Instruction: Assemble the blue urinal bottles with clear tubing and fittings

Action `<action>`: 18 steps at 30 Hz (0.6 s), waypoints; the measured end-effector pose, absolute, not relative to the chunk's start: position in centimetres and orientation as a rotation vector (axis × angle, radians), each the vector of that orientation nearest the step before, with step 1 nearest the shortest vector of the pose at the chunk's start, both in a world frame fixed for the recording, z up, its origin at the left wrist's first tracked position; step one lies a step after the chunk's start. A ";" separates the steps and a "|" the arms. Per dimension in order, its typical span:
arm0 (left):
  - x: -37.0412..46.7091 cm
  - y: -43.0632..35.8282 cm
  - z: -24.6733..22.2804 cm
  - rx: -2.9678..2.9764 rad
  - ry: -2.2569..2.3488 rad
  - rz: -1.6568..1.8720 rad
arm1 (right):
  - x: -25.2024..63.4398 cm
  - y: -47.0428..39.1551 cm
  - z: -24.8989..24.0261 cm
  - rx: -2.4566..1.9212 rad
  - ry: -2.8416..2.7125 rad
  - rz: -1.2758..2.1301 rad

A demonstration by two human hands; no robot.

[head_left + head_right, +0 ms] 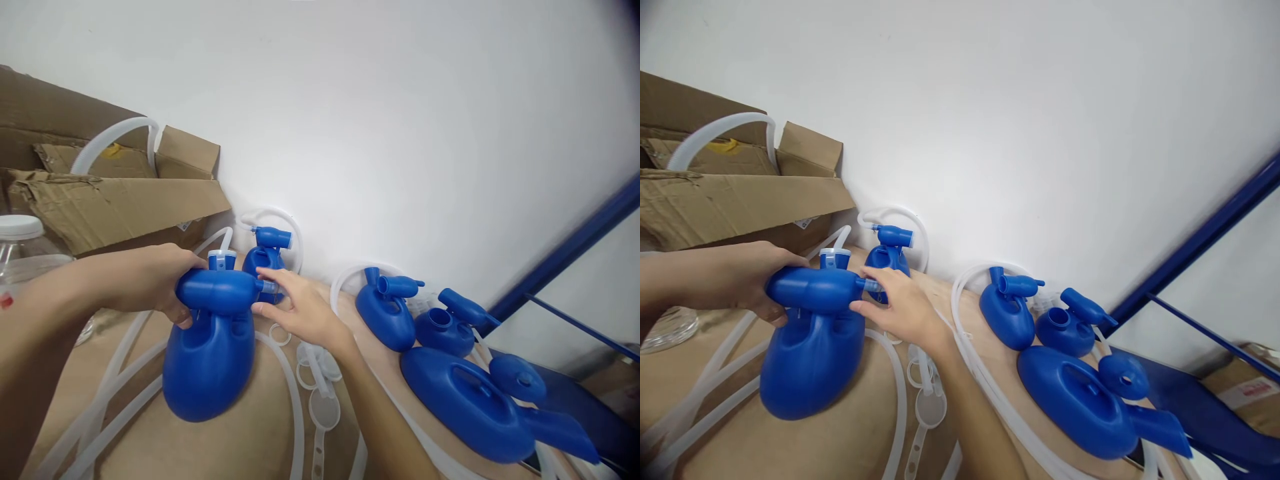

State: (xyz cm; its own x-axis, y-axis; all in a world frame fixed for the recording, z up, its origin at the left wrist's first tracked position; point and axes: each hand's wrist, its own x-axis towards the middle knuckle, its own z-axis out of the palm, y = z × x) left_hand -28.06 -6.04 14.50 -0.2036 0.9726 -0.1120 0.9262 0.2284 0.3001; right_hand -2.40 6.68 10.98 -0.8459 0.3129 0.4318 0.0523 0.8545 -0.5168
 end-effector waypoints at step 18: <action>-30.1 -4.7 13.8 1.879 2.235 0.140 | -5.4 7.4 8.3 -0.451 -2.461 0.087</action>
State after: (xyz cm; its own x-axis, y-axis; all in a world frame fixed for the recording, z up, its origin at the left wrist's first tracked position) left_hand -30.08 -4.75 13.82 -0.1596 0.9816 -0.1047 0.9608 0.1787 0.2117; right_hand -5.36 7.39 8.32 -0.7449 0.3398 0.5742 0.2987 0.9394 -0.1685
